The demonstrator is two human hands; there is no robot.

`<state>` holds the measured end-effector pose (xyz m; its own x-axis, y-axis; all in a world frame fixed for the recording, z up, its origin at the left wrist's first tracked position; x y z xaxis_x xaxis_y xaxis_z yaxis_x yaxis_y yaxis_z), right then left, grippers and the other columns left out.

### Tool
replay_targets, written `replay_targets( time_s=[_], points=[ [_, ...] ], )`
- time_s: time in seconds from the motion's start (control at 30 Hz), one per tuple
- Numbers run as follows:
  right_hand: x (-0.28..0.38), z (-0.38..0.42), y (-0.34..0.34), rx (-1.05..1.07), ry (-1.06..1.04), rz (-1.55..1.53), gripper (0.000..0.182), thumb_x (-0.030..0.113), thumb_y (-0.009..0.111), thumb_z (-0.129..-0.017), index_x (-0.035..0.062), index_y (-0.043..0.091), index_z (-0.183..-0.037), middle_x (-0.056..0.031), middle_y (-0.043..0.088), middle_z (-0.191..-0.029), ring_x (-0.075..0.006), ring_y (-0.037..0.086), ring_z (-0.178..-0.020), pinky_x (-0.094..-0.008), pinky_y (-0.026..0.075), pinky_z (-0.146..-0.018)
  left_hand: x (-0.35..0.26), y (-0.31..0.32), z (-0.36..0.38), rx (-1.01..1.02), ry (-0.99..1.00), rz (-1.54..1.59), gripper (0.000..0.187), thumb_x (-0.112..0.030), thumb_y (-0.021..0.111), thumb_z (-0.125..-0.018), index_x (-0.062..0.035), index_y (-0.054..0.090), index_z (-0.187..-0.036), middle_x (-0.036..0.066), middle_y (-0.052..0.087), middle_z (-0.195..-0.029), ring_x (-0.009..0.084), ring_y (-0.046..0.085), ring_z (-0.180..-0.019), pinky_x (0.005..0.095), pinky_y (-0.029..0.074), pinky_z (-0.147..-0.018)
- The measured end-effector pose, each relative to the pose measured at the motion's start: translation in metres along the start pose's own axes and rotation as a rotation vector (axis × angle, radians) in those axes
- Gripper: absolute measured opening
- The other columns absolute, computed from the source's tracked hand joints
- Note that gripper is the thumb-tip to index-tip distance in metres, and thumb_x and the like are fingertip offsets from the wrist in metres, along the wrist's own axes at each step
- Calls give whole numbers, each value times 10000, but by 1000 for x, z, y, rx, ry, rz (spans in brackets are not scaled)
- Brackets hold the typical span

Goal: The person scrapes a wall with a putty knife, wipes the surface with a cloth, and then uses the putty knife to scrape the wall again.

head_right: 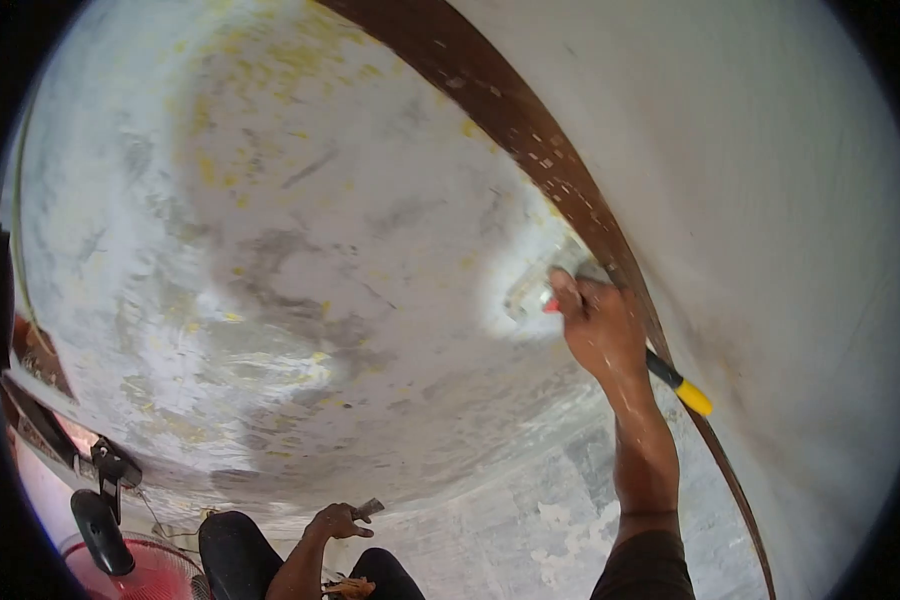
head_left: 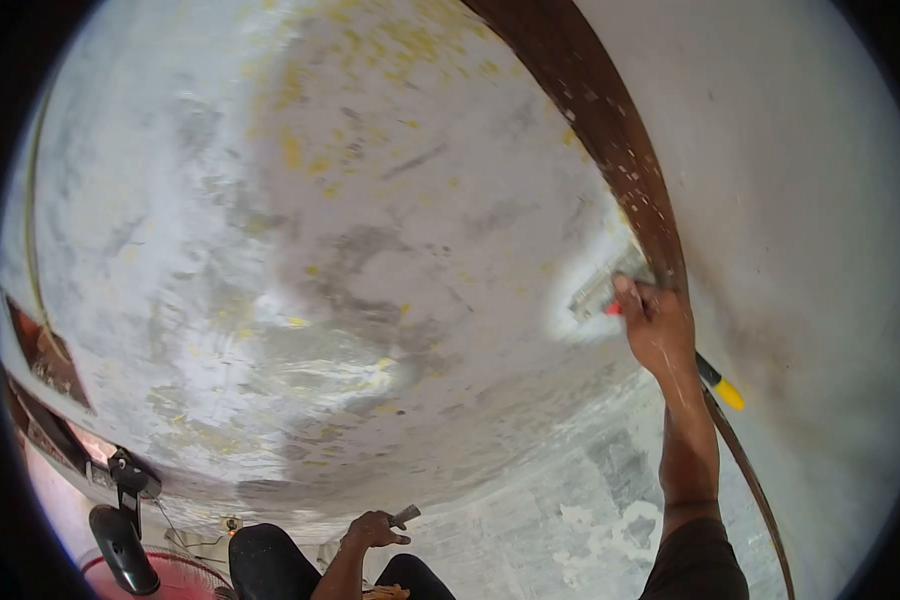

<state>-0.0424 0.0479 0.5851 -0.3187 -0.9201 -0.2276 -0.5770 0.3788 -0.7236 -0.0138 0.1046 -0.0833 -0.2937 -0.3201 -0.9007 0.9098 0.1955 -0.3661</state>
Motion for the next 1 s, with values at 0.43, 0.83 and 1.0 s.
replay_targets(
  time_s=[0.43,0.83,1.0],
  points=[
    [41,-7,-6,11,97,23,457,410,540,-955,25,682,-754,-208,611,-658,-414,594,-646,-429,454,-604,-18,-22,9,1,6,56,596,-632,723,-691,-276,688,-1167,82,671,-1132,265,653,-999,412,510,-898],
    [33,-1,-6,35,96,96,462,390,540,-950,2,647,-722,-230,590,-657,-438,576,-655,-461,438,-595,-25,-22,18,47,-53,214,580,-619,747,-683,-268,703,-1143,89,700,-1051,254,666,-949,390,512,-877],
    [33,-1,0,94,75,148,468,373,536,-955,1,650,-695,-224,605,-659,-435,587,-645,-456,452,-591,-11,-10,5,-73,30,-16,546,-580,751,-702,-262,702,-1144,67,705,-947,211,676,-816,379,537,-774]
  ],
)
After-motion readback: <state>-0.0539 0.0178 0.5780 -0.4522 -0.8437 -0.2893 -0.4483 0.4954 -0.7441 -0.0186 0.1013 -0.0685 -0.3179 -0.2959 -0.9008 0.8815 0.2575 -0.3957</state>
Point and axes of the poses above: each hand's wrist, its own z-axis away from the middle knuckle, its own y-axis out of the palm, x = y × z, the point moved 10 cm from there along -z, towards the middle knuckle
